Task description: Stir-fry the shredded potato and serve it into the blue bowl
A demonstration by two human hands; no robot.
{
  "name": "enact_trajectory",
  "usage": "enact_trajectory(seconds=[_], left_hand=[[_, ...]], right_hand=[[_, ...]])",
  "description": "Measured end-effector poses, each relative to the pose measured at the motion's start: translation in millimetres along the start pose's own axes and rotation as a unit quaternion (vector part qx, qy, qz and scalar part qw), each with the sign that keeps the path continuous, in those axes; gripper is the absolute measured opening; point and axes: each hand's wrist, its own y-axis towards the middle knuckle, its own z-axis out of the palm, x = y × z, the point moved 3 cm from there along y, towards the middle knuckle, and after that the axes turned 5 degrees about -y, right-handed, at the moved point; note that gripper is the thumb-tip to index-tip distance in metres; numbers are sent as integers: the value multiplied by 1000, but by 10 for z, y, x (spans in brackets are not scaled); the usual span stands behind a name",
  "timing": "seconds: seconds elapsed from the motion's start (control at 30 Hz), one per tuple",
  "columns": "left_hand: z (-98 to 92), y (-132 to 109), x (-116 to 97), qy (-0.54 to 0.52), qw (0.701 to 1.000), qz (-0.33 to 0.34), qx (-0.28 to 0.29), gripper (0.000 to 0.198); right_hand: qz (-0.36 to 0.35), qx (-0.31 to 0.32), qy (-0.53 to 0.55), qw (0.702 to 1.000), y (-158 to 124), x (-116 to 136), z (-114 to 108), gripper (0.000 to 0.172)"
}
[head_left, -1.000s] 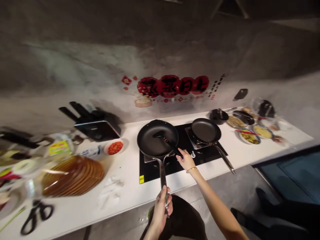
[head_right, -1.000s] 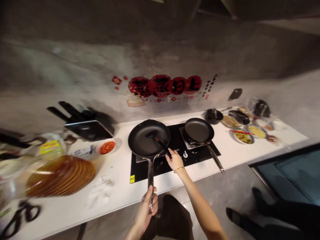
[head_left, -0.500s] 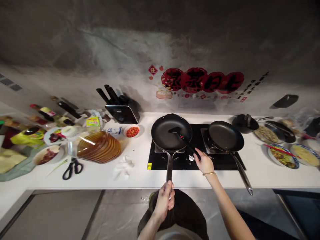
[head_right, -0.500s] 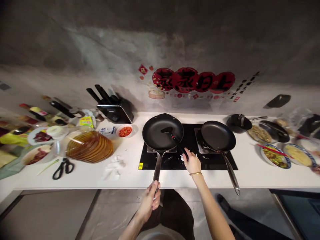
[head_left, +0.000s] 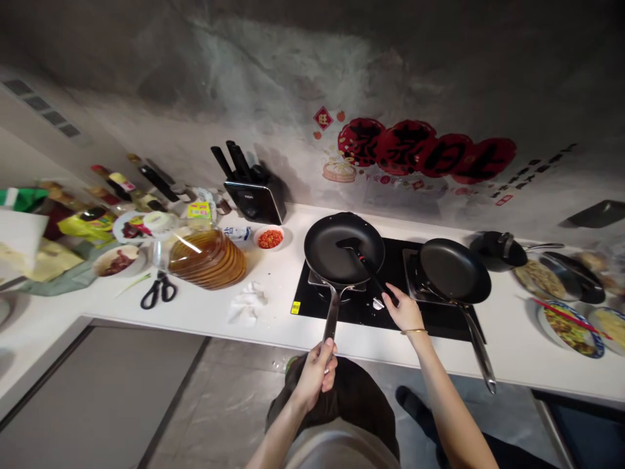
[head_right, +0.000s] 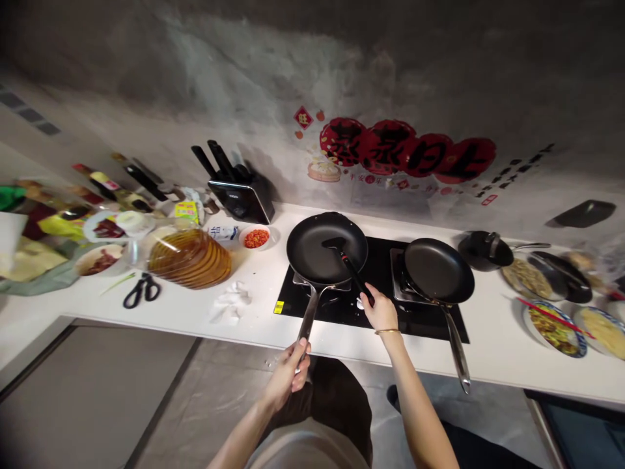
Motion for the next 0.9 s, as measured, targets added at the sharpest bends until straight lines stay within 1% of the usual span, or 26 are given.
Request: enact_trajectory(seconds=[0.17,0.3,0.4,0.47,0.53,0.6,0.63,0.67,0.7,0.73,0.77,0.8,0.83,0.87,0.9], left_hand=[[-5,-9,2,-6,1000,-2,10,47],[-64,1,-39,3,1000,-21,23,48],[-119,9,-80,5,999,-28,28,47],[-120,7,-78,2,999,-22,32,47],[-98,12,-58,7,999,-15,41,48],[-94,27,-61,14,998,-20,52,54],[-117,29,-91,19,998,-22,50,58],[-165,19,-149,29,999,-17,38,61],[-241,-9,-243,47,999,4,11,63],[-337,-59,-375,73,996,44,-28,64],[-441,-129,-544,108,986,101,-73,64],[-543,-215,-744,143,967,175,-121,64],[-619,-296,-955,174,943,246,-144,67],[-661,-357,-1164,198,921,306,-141,70],[-676,-388,-1359,212,903,351,-130,73]], right_hand=[[-6,8,-25,1000,54,70,45,46],[20,14,-81,996,168,190,30,44],[36,43,-122,991,263,265,-4,45],[38,63,-139,988,291,261,-4,48],[38,83,-148,985,295,204,40,51],[33,101,-149,983,303,133,116,54],[27,100,-148,984,309,115,144,56],[16,86,-147,985,311,118,146,59],[2,54,-145,988,302,147,111,63],[-16,4,-137,990,275,203,32,67],[-36,-57,-124,990,227,282,-91,72],[-58,-121,-101,986,159,378,-249,75],[-78,-188,-71,976,78,481,-431,78],[-95,-242,-34,965,-5,582,-613,82],[-101,-278,6,955,-77,670,-780,87]])
